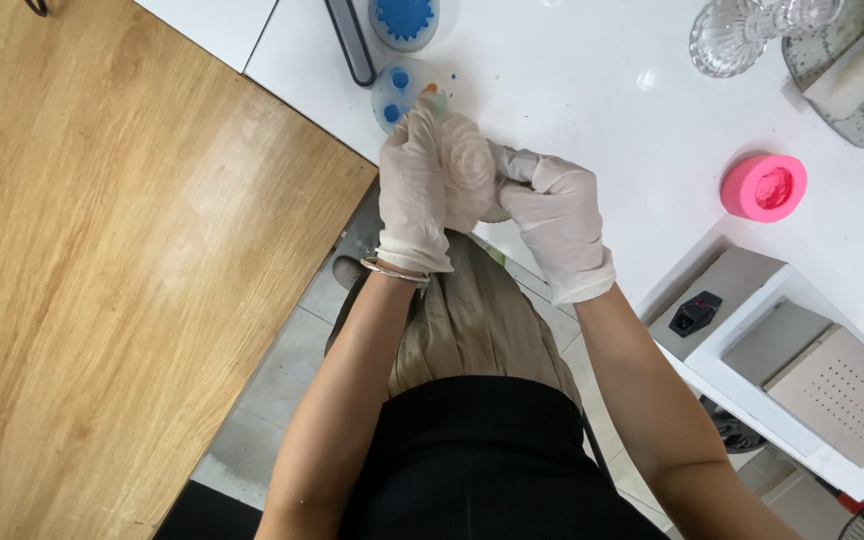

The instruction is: The recorder cleans tools with a heat gun and wipes them, then demolds several decorative floral candles.

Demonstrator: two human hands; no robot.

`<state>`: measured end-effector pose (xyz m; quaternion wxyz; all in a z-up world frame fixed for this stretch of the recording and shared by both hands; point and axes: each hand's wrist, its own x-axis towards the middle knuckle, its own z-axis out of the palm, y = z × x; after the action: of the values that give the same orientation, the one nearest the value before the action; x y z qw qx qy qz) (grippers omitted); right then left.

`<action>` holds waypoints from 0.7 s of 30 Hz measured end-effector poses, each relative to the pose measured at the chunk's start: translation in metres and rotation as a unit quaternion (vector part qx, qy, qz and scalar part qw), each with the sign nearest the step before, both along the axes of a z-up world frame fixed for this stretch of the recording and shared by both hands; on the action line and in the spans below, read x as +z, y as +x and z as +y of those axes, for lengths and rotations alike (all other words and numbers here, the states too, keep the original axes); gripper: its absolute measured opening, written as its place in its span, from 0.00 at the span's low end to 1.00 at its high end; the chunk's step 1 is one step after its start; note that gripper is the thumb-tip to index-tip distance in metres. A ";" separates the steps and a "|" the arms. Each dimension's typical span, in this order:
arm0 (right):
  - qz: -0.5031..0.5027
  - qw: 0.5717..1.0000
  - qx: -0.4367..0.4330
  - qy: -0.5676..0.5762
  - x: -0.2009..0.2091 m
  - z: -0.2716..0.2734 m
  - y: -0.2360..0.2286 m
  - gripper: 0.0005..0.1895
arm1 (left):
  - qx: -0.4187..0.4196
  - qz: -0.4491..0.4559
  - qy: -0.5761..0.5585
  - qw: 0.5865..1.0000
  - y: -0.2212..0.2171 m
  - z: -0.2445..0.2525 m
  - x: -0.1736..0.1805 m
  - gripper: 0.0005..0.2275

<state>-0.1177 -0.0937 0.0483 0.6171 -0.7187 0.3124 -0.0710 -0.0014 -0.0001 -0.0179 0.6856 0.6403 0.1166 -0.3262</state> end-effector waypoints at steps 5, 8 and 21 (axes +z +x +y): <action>-0.075 0.995 0.014 0.057 0.010 0.003 0.004 0.14 | 0.074 0.040 -0.047 0.995 -0.006 -0.001 -0.010 0.25; 0.186 0.964 0.144 -0.126 0.021 0.009 0.013 0.13 | 0.086 0.007 -0.071 0.994 -0.007 0.002 -0.015 0.26; 0.030 0.997 0.041 0.066 0.022 -0.004 0.006 0.12 | 0.115 0.044 -0.112 0.986 -0.019 0.008 -0.008 0.27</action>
<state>-0.1118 -0.0981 0.0700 0.6559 -0.6903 0.3054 -0.0031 -0.0202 0.0080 -0.0259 0.7800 0.5272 0.1825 -0.2836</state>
